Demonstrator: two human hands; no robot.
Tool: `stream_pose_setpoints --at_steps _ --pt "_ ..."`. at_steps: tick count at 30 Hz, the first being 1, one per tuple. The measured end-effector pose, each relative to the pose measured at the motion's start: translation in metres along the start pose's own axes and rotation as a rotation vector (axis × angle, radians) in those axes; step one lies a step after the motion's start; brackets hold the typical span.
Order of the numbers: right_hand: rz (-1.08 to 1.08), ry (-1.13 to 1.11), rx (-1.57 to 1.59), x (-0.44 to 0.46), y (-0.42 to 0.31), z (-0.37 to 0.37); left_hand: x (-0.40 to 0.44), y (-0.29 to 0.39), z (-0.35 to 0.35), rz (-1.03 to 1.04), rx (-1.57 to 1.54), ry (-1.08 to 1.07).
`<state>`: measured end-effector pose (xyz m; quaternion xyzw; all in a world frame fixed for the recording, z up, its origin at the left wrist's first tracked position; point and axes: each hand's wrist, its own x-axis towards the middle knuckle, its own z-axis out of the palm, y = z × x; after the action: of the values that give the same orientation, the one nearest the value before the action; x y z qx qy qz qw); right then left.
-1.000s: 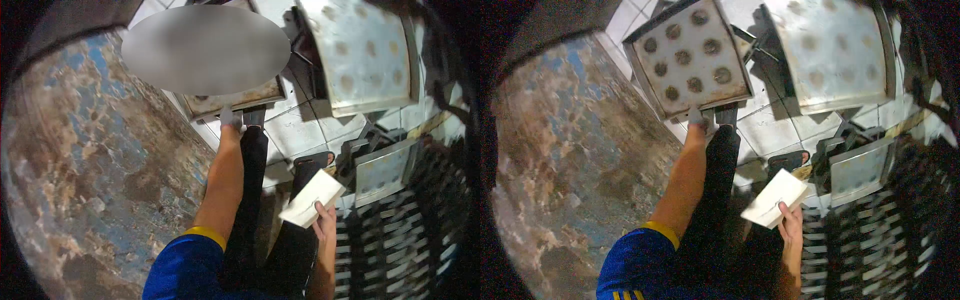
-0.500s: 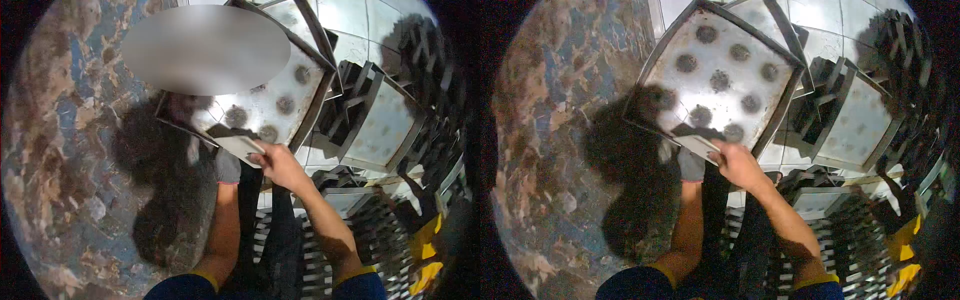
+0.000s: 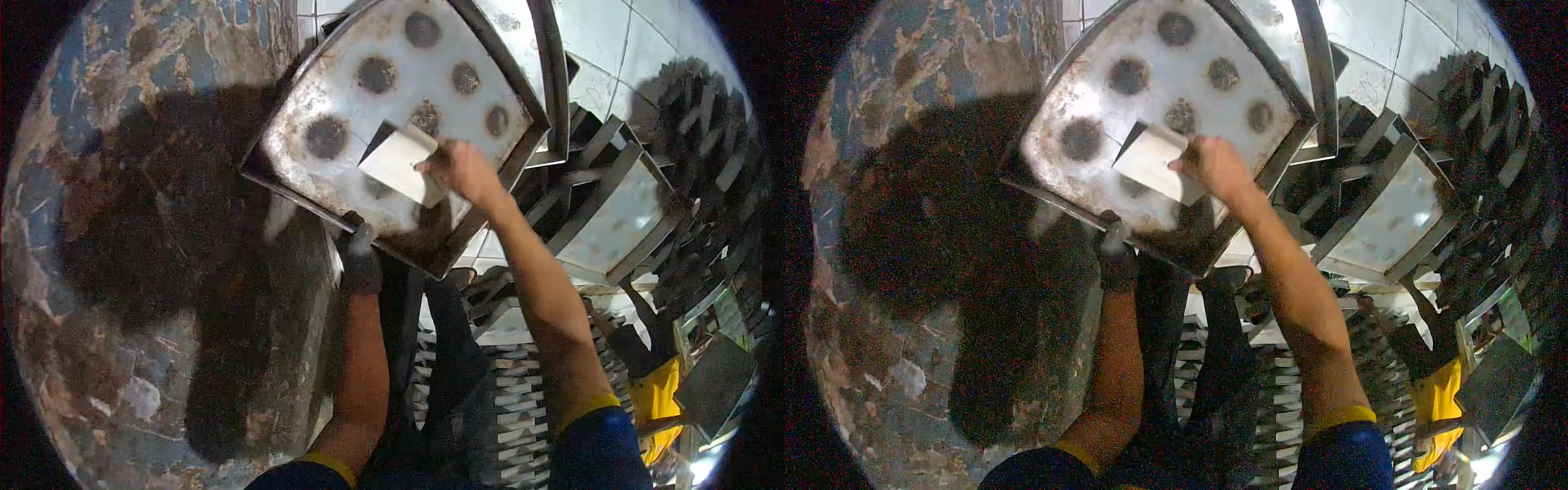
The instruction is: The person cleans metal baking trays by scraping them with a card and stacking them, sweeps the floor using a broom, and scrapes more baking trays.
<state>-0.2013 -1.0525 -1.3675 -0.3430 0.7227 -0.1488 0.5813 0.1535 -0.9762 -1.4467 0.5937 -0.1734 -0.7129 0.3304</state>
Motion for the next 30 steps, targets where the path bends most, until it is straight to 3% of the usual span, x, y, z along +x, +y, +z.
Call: stream_pose_setpoints --at_steps 1,3,4,6,8,10,11,13,15,17,19,21,23,24,26,27,28,30 --pt "0.007 -0.009 0.004 -0.006 0.004 0.012 -0.003 0.006 0.002 0.022 0.133 0.063" --pt "-0.137 0.183 -0.223 -0.036 0.009 0.038 -0.002 0.017 0.019 0.064 0.319 0.152" --pt "-0.041 -0.055 -0.404 -0.065 -0.029 0.043 0.002 0.022 0.032 0.081 0.374 0.179" --pt "-0.347 0.229 -0.276 -0.108 -0.057 0.082 -0.013 0.045 0.056 -0.161 0.073 -0.018" --pt "-0.378 0.35 -0.355 -0.095 -0.046 0.064 -0.023 0.07 0.079 -0.285 -0.073 -0.114" --pt "0.026 0.148 -0.65 -0.049 0.015 0.048 -0.018 0.084 0.104 -0.193 -0.034 0.042" --pt "-0.043 0.47 -0.575 -0.014 0.066 0.029 -0.02 0.086 0.114 -0.156 -0.015 0.121" --pt "0.154 0.459 -0.442 0.039 0.125 -0.037 -0.026 0.086 0.129 -0.074 0.024 0.284" --pt "0.256 0.457 -0.377 0.06 0.156 -0.064 -0.032 0.079 0.107 -0.131 -0.08 0.15" --pt "0.154 0.363 -0.424 0.045 0.137 -0.046 -0.036 0.077 0.094 -0.153 -0.154 0.078" --pt "-0.09 -0.043 -0.623 -0.02 -0.018 -0.013 -0.031 0.083 0.098 -0.175 -0.197 0.024" --pt "-0.149 -0.247 -0.569 -0.035 -0.077 0.035 -0.036 0.088 0.102 -0.2 -0.216 0.019" --pt "-0.165 0.029 -0.628 -0.006 -0.093 0.018 -0.039 0.087 0.102 -0.197 -0.232 0.02" --pt "-0.232 0.38 -0.651 0.039 -0.044 0.008 -0.038 0.087 0.098 -0.177 -0.248 0.02" --pt "-0.189 0.593 -0.443 0.13 0.027 -0.06 -0.031 0.077 0.083 -0.117 -0.294 -0.025" --pt "-0.018 0.581 -0.456 0.156 0.033 -0.092 -0.03 0.07 0.072 -0.082 -0.322 -0.053" --pt "0.346 0.24 -0.32 0.161 0.018 -0.122 -0.028 0.063 0.063 -0.073 -0.342 -0.077" --pt "-0.034 0.313 -0.287 0.111 0.028 -0.077 -0.027 0.061 0.064 -0.041 -0.402 -0.092"
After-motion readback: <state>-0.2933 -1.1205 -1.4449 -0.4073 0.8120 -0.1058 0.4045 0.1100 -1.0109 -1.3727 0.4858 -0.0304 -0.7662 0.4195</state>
